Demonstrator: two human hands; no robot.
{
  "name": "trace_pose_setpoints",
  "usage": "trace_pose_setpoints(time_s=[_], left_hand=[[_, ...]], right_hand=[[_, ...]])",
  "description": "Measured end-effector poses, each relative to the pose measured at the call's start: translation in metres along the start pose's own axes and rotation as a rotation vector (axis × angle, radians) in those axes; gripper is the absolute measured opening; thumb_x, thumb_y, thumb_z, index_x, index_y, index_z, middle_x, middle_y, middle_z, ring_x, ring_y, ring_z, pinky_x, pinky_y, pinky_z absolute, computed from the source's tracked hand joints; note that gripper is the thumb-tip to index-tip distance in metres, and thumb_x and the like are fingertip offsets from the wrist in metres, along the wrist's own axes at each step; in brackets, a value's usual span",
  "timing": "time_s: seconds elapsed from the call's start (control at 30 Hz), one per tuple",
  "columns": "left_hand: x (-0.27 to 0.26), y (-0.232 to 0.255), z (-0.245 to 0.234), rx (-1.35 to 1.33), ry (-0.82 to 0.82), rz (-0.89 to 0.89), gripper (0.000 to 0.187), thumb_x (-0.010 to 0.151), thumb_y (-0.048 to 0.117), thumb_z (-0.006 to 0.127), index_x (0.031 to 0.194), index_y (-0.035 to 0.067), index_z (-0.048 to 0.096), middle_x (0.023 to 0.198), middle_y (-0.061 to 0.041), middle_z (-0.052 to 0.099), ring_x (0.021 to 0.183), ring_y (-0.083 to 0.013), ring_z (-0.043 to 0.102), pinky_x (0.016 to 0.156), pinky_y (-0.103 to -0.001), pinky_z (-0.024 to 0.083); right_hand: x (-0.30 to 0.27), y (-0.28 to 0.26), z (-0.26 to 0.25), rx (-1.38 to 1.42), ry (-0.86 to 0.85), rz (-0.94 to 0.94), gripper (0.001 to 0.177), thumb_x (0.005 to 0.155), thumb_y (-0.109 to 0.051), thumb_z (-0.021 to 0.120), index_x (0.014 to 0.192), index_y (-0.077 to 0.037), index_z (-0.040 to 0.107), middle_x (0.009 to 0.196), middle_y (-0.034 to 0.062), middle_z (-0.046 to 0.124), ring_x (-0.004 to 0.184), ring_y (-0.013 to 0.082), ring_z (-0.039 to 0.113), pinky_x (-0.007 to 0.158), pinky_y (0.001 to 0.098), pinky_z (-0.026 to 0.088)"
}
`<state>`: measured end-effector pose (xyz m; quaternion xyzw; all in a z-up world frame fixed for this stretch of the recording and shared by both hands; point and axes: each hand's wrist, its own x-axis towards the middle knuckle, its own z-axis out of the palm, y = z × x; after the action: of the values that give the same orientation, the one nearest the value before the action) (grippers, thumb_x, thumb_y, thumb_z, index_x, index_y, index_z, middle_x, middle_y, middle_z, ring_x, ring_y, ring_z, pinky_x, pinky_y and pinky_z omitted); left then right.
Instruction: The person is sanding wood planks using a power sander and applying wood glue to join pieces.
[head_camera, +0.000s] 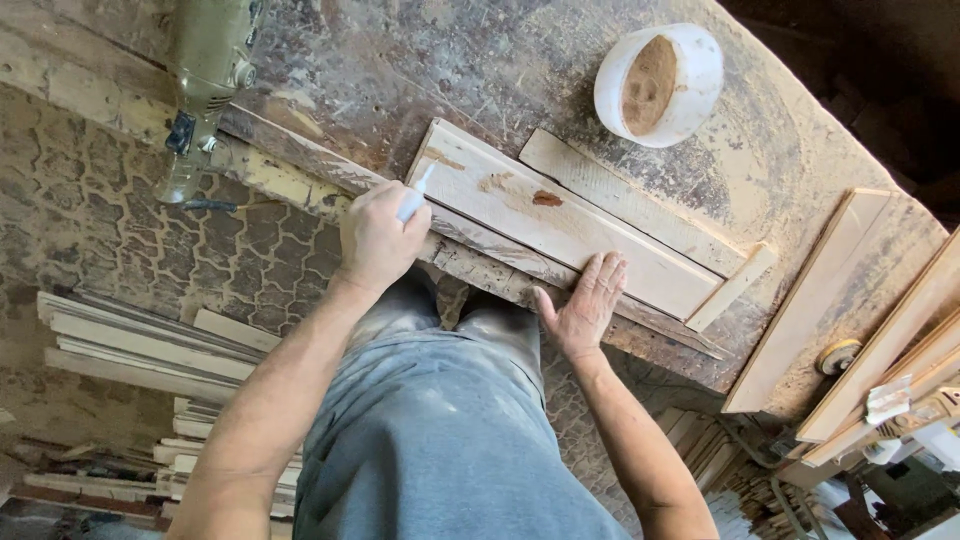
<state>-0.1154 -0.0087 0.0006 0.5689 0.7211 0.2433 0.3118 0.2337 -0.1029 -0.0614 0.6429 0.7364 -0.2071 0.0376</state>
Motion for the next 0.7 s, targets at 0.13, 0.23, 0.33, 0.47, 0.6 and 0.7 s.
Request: trace_pose_setpoints(time_s=[0.13,0.23,0.33,0.47,0.6,0.7], left_hand=[[-0.013,-0.003,-0.020,-0.089,0.031,-0.044,0.020,0.092,0.020,0.073,0.098,0.002,0.070,0.088,-0.014,0.071,0.077,-0.0301,0.072,0.071,-0.042,0.056],[-0.026,-0.004,-0.039,-0.109,0.080,-0.054,0.026,0.094,0.019,0.076,0.109,-0.001,0.069,0.093,-0.015,0.072,0.082,-0.0286,0.073,0.076,-0.040,0.057],[-0.032,0.013,-0.057,-0.154,0.095,-0.065,0.026,0.095,0.015,0.076,0.114,-0.001,0.068,0.096,-0.014,0.072,0.085,-0.0259,0.072,0.079,-0.038,0.056],[-0.032,0.014,-0.055,-0.186,0.078,-0.088,0.022,0.095,0.012,0.076,0.112,0.001,0.069,0.094,-0.012,0.071,0.083,-0.0236,0.070,0.079,-0.036,0.055],[-0.026,0.024,-0.039,-0.249,0.011,-0.099,0.024,0.093,0.013,0.077,0.114,0.003,0.069,0.096,-0.011,0.071,0.087,-0.0193,0.069,0.082,-0.033,0.054],[-0.030,0.040,-0.026,-0.346,-0.103,-0.137,0.028,0.091,0.014,0.077,0.117,0.004,0.070,0.099,-0.008,0.072,0.089,-0.0145,0.068,0.083,-0.031,0.054]], right_hand=[[0.031,-0.070,0.014,0.069,-0.049,0.041,0.124,0.089,-0.069,0.066,0.160,0.009,0.001,0.166,0.0360,-0.006,0.155,0.0500,-0.009,0.126,0.0589,-0.002],[0.082,-0.154,0.007,0.153,-0.071,-0.151,0.114,0.091,-0.066,0.064,0.162,0.004,0.007,0.168,0.0318,-0.001,0.157,0.0487,-0.006,0.128,0.0592,-0.002],[0.109,-0.198,-0.003,0.253,-0.075,-0.390,0.106,0.095,-0.062,0.064,0.165,0.000,0.015,0.173,0.0234,0.012,0.164,0.0416,0.004,0.134,0.0544,0.002],[0.095,-0.146,-0.009,0.204,-0.091,-0.331,0.106,0.094,-0.061,0.065,0.163,0.001,0.015,0.171,0.0239,0.015,0.161,0.0417,0.007,0.132,0.0547,0.002],[0.007,-0.007,-0.019,-0.020,0.115,0.042,0.110,0.091,-0.061,0.069,0.162,0.003,0.013,0.167,0.0326,0.013,0.157,0.0487,0.008,0.127,0.0588,0.005],[-0.073,0.068,-0.049,-0.094,0.178,0.265,0.083,0.090,-0.048,0.072,0.145,0.003,0.036,0.148,0.0329,0.035,0.138,0.0503,0.031,0.114,0.0586,0.025]])
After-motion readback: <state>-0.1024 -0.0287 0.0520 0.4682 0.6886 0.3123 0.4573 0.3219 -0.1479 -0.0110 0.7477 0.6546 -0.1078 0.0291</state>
